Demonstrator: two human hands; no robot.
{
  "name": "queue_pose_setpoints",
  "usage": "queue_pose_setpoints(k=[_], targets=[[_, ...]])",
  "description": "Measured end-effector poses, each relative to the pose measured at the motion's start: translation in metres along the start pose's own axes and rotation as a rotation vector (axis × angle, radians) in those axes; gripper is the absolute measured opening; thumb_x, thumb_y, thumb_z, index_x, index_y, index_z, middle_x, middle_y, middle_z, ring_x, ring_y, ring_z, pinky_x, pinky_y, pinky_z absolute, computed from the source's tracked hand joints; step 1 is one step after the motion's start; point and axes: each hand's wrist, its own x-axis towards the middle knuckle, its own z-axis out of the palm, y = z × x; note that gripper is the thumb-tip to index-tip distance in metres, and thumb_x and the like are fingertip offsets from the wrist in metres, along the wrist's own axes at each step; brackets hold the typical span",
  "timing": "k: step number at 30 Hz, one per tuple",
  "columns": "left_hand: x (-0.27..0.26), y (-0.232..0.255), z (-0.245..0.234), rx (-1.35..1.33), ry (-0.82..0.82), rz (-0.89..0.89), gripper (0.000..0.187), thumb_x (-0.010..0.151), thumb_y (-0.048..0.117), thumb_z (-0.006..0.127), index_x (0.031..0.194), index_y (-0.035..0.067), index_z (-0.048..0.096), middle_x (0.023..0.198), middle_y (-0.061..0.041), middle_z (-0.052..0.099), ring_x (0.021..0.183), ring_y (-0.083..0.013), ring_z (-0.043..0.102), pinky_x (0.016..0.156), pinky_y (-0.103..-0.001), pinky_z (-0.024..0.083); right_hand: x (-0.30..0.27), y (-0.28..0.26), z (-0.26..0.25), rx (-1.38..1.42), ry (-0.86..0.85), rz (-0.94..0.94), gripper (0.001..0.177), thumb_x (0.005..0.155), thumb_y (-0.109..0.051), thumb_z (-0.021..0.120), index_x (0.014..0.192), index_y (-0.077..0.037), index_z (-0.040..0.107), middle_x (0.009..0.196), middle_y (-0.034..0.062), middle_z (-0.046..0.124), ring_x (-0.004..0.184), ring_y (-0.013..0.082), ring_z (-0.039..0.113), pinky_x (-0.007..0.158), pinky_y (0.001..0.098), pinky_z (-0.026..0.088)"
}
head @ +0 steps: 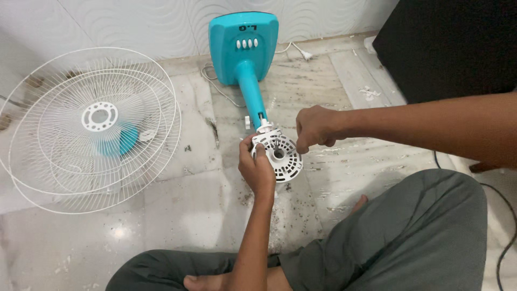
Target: The person sits on the floor and uses a screwdriver to attach a white plastic fan component to the motor housing of a teal pedestal fan. They repeatedly tighten and adjust the screws to secure the part.
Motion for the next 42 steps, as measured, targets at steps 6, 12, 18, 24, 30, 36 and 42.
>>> queue_pose_setpoints(k=[6,12,18,24,30,36,42], targets=[[0.001,0.003,-0.001,-0.023,-0.026,-0.030,0.027,0.092,0.006,0.056,0.116,0.005,0.068,0.115,-0.015,0.075,0.106,-0.0281,0.072,0.093,-0.039,0.052,-0.026,-0.006,0.018,-0.281,0.238,-0.298,0.021,0.064,-0.009,0.082,0.082,0.001,0.077,0.079,0.0209,0.071,0.081,0.0358,0.074,0.073,0.0424,0.060],[0.000,0.004,-0.002,-0.005,-0.038,-0.046,0.028,0.092,0.006,0.056,0.117,0.005,0.068,0.116,-0.014,0.075,0.108,-0.0269,0.071,0.094,-0.039,0.051,-0.042,-0.016,0.021,-0.353,0.192,-0.317,0.025,0.070,0.004,0.071,0.095,-0.001,0.073,0.096,0.0206,0.074,0.095,0.0353,0.073,0.082,0.0429,0.059],[-0.002,0.005,-0.001,-0.022,-0.038,-0.025,0.028,0.092,0.005,0.056,0.117,0.005,0.068,0.115,-0.014,0.075,0.107,-0.0273,0.072,0.093,-0.038,0.052,-0.045,-0.012,0.005,-1.157,0.174,-0.870,0.007,0.082,-0.001,0.069,0.084,0.004,0.070,0.087,0.0179,0.072,0.083,0.0324,0.075,0.069,0.0418,0.061],[-0.004,0.005,0.002,-0.015,-0.029,-0.001,0.027,0.092,0.004,0.057,0.117,0.005,0.067,0.113,-0.014,0.076,0.104,-0.0270,0.073,0.092,-0.037,0.053,-0.030,-0.016,-0.008,-1.356,0.023,-1.028,0.011,0.082,-0.003,0.069,0.085,0.007,0.070,0.084,0.0189,0.071,0.079,0.0315,0.076,0.061,0.0396,0.062],[-0.007,0.009,0.001,-0.057,-0.033,-0.013,0.030,0.091,0.001,0.055,0.118,0.004,0.067,0.115,-0.015,0.075,0.106,-0.0270,0.073,0.094,-0.037,0.053,-0.039,-0.031,0.001,-1.110,-0.071,-0.642,0.006,0.085,-0.004,0.068,0.087,0.001,0.071,0.085,0.0173,0.073,0.084,0.0336,0.075,0.073,0.0442,0.061],[-0.007,0.016,0.002,-0.031,-0.049,-0.061,0.030,0.091,0.003,0.055,0.119,0.004,0.067,0.115,-0.015,0.075,0.105,-0.0273,0.073,0.093,-0.038,0.053,-0.035,-0.042,0.003,-0.690,-0.096,-0.236,0.014,0.086,-0.008,0.069,0.095,0.002,0.072,0.089,0.0202,0.073,0.088,0.0335,0.076,0.078,0.0439,0.061],[-0.008,0.020,0.004,0.029,-0.025,-0.060,0.030,0.090,0.003,0.057,0.118,0.004,0.067,0.116,-0.015,0.075,0.106,-0.0294,0.073,0.093,-0.040,0.052,-0.020,-0.031,0.000,-0.333,-0.025,-0.100,0.021,0.084,-0.012,0.069,0.093,0.006,0.074,0.077,0.0235,0.071,0.074,0.0355,0.074,0.067,0.0444,0.058]])
